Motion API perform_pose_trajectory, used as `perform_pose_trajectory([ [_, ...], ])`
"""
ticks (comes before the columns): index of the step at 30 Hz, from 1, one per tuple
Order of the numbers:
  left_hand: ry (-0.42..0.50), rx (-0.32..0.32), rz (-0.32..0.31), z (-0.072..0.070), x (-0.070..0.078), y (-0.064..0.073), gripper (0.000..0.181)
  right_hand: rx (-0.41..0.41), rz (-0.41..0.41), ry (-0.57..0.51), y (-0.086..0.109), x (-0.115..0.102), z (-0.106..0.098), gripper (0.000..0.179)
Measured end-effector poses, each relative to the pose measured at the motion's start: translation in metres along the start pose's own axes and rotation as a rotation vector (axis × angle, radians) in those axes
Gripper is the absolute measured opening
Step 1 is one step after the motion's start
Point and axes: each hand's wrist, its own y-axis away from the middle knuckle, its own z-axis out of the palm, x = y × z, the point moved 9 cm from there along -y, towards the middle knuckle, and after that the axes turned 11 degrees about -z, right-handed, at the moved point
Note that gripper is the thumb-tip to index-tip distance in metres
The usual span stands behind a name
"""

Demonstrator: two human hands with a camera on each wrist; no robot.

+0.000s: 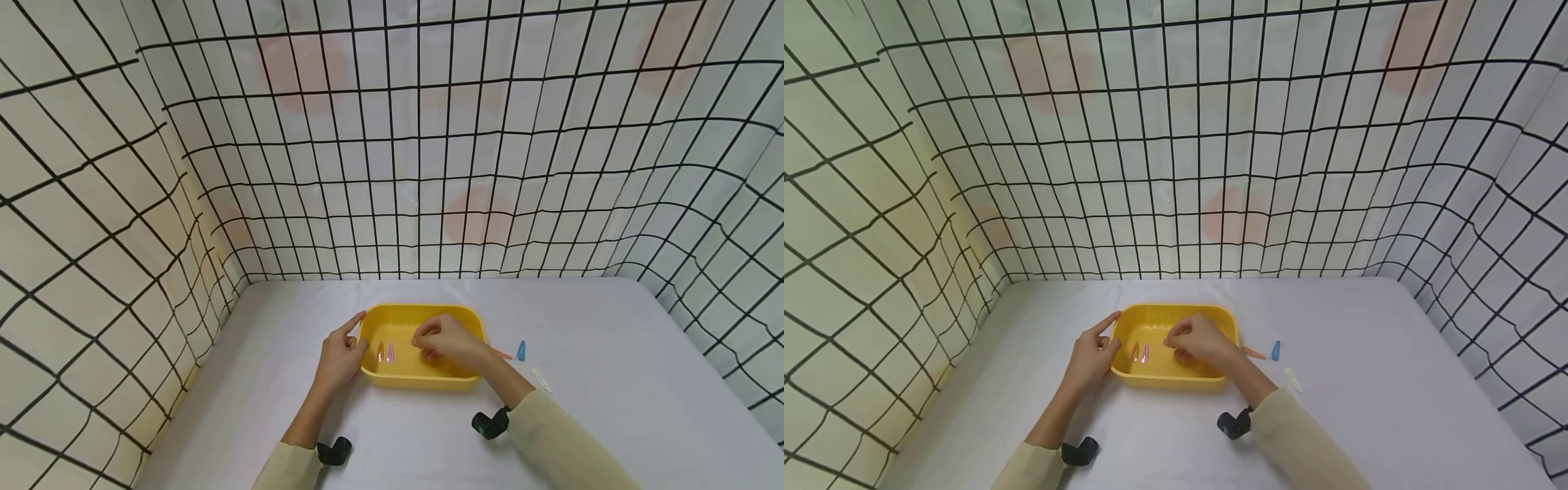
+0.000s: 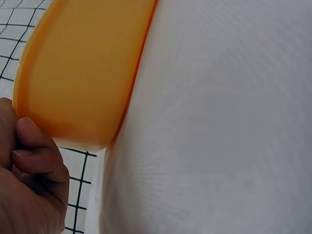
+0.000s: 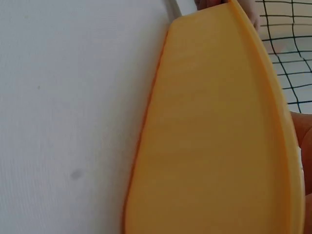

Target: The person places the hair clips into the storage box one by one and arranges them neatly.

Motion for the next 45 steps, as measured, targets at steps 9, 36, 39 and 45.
perform_pose_trajectory([
  [9,-0.009,0.010,0.018,-0.002,0.004,0.003,0.060,0.011,-0.082,-0.006,0.009,-0.009,-0.032,0.021],
  [36,0.042,-0.043,0.010,0.000,0.003,0.005,0.059,0.155,-0.067,0.054,0.071,0.029,-0.133,0.040],
  [39,0.042,-0.046,0.001,0.001,0.002,0.005,0.059,0.157,-0.067,0.053,0.077,0.035,-0.139,0.043],
  [45,0.044,-0.045,-0.018,0.001,0.000,0.005,0.060,0.165,-0.078,0.058,0.089,0.046,-0.149,0.046],
])
